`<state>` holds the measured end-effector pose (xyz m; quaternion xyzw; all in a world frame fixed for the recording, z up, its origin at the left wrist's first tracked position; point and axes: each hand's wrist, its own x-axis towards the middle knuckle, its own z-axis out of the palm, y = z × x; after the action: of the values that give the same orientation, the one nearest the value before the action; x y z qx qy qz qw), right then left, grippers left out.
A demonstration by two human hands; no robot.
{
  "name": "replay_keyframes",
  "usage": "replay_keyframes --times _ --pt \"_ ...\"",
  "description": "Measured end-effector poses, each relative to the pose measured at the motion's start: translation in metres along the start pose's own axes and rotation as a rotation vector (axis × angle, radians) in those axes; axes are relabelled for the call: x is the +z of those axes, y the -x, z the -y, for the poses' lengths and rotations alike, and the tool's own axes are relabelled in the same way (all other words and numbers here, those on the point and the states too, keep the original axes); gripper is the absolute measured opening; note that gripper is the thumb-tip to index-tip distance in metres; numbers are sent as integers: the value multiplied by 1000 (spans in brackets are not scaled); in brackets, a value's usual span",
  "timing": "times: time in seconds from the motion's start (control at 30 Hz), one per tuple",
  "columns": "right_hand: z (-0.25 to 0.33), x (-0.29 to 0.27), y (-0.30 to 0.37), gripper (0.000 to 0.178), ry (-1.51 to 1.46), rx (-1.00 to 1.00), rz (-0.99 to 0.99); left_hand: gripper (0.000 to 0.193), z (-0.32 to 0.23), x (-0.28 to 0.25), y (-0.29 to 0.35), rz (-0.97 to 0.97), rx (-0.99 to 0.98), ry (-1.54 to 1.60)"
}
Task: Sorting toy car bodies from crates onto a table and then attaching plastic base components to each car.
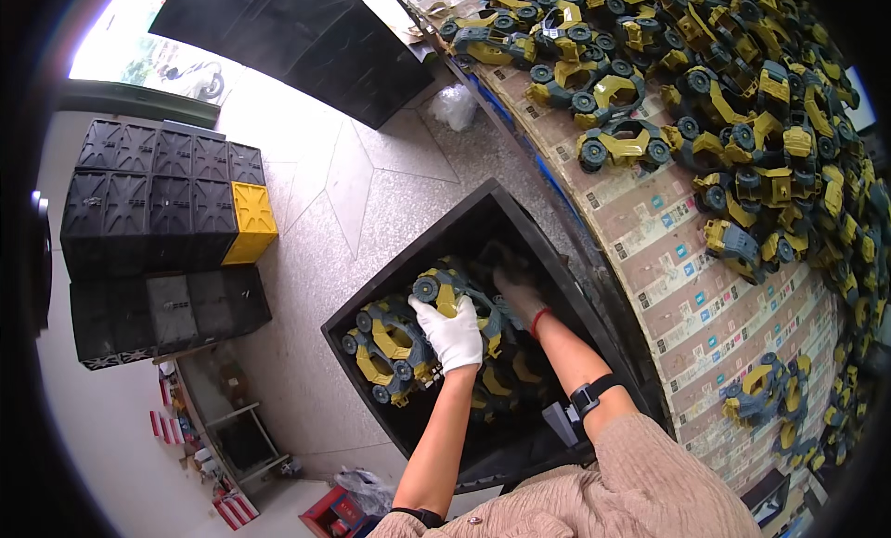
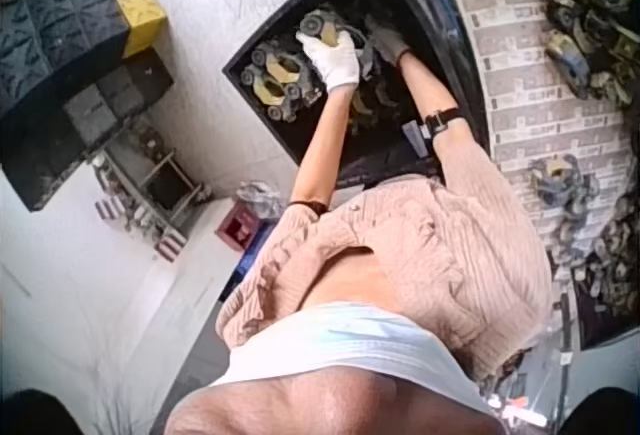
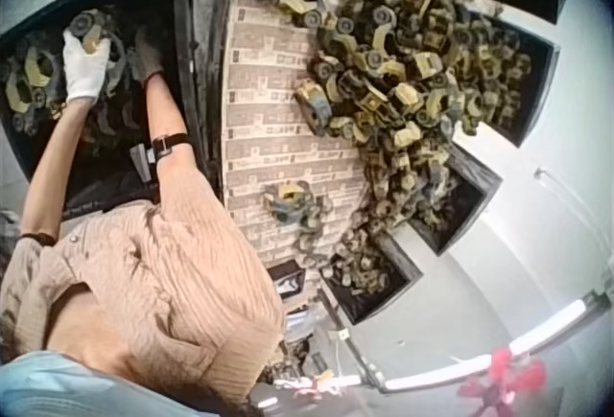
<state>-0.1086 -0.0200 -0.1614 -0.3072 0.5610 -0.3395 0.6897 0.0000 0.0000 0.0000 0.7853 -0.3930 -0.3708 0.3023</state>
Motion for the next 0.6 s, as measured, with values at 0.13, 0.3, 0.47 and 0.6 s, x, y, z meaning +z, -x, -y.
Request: replay_keyframes --times 0.13,0.3,0.47,0.6 --pt "-2 12 0 60 370 -107 -188 105 9 1 -5 -219 187 -319" --pt "8 17 3 68 157 -69 -195 103 -7 -4 0 -240 419 -477" --pt "-1 39 -7 86 163 81 -357 82 -37 -10 6 -251 591 -667" --pt "41 45 12 85 -247 304 -95 54 -33 -26 -1 -298 722 -713"
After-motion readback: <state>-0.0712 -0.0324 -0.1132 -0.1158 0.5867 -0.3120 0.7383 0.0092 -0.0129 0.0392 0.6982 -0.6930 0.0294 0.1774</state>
